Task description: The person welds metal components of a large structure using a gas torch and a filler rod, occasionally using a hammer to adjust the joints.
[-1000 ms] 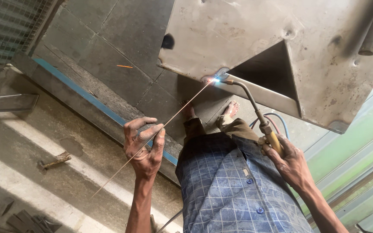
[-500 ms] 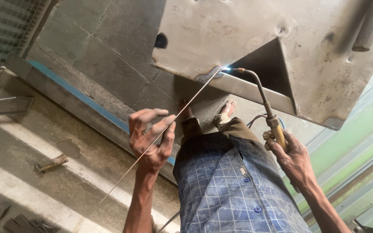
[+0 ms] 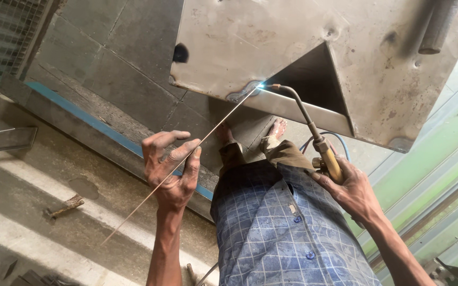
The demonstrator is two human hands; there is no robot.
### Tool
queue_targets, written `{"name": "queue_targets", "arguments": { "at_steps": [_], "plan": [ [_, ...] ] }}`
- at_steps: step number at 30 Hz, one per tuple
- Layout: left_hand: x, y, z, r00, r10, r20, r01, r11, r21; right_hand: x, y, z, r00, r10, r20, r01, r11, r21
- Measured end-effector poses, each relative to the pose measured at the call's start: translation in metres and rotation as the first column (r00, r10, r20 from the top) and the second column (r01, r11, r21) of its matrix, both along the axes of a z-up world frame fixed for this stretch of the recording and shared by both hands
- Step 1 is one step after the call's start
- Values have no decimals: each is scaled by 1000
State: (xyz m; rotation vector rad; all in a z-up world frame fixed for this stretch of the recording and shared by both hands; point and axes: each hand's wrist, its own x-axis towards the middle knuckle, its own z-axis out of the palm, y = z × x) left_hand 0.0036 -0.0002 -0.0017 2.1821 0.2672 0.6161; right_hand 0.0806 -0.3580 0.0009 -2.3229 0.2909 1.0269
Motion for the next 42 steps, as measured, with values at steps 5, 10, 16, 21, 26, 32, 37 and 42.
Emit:
{"name": "queue_targets", "arguments": {
  "at_steps": [5,10,16,21,26,32,37,42],
  "plan": [
    [1,5,1,1000,10,-3,-10,1000,11,3,1,2,999,47,6,-47,998,40],
    [3,5,4,1000,9,-4,-9,1000,1,6,1,1,997,47,-59,-51,996,-70],
    [5,3,9,1000,-9,-7,9,1000,22,7,3,4,990,133,41,-133,991,6],
    [10,-1,18,999,-36,19,33,990,134,10,10,7,971,221,-85,-232,960,-155],
    [16,-6,38,996,-86,-7,86,967,241,5,8,23,938,346,-23,-346,929,-133],
    [24,-5,43,997,-83,2,81,972,220,5,13,23,975,223,5,-222,972,-80],
    [21,-7,35,999,-34,23,29,982,186,0,0,18,926,377,-21,-377,921,-95],
    [17,11,31,992,47,113,-32,991,-132,-9,-18,14,965,221,-142,-232,971,-64]
  ]
}}
